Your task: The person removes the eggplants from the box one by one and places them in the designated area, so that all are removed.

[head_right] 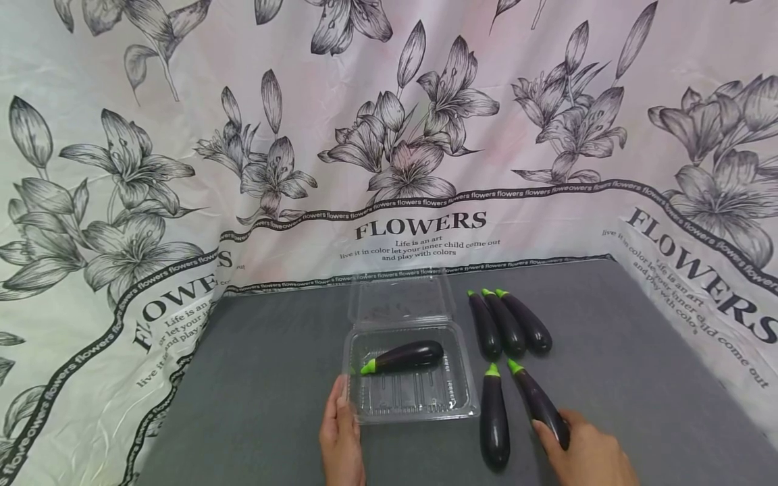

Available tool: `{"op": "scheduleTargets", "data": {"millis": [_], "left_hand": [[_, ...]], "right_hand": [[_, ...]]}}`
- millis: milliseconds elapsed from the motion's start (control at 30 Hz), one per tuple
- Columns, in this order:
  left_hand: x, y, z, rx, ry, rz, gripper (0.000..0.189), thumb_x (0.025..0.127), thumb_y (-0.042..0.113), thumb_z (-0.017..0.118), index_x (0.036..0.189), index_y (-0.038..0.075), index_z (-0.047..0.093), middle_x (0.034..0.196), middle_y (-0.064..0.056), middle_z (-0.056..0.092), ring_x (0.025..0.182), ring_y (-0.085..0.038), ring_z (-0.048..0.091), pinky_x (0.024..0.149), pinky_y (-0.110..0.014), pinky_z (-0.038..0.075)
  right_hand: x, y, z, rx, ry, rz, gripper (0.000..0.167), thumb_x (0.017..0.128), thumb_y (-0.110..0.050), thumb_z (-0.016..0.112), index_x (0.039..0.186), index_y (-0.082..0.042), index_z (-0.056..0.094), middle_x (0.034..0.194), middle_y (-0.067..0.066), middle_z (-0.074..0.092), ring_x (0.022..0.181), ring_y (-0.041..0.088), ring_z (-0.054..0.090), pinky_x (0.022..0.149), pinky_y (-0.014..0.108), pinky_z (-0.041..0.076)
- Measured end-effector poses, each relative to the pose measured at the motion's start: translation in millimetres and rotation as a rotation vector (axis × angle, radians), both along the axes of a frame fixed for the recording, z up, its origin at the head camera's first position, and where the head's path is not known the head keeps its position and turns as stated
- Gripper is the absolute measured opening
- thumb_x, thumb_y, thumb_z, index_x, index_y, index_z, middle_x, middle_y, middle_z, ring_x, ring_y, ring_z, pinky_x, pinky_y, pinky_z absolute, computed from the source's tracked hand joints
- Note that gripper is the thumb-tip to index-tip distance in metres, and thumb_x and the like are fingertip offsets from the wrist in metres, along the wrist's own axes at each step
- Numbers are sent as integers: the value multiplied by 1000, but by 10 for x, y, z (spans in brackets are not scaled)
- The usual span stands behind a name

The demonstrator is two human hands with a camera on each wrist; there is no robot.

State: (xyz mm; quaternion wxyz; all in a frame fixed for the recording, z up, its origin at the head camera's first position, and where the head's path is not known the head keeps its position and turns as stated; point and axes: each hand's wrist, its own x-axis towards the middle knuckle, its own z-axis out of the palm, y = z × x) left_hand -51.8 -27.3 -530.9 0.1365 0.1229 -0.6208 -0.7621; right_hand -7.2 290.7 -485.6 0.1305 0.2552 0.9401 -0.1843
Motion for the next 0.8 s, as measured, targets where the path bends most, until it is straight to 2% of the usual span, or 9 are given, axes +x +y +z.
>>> {"op": "scheduleTargets", "data": {"millis": [367,567,800], "left_hand": [[-29,-19,-12,1,-18,-13,49,116,23,43,159,1,42,166,-19,40,157,-38,26,102,-4,32],[-24,-21,-17,-9,-9,-13,48,116,23,43,159,1,44,165,-19,42,155,-39,28,101,-5,34],[-16,-28,2,-12,-21,-17,48,116,25,44,159,2,45,165,-19,42,155,-38,28,101,-6,35]], "right_hand": [[-9,-22,31,-1,-14,-2,83,94,-56,74,133,15,58,86,20,70,63,25,57,60,44,48],[-16,10,10,3,-24,24,91,92,-64,73,134,15,57,106,32,71,66,25,61,62,47,50],[-25,27,23,-5,-32,52,98,91,-71,68,133,16,57,109,33,71,78,39,70,68,56,54]]}}
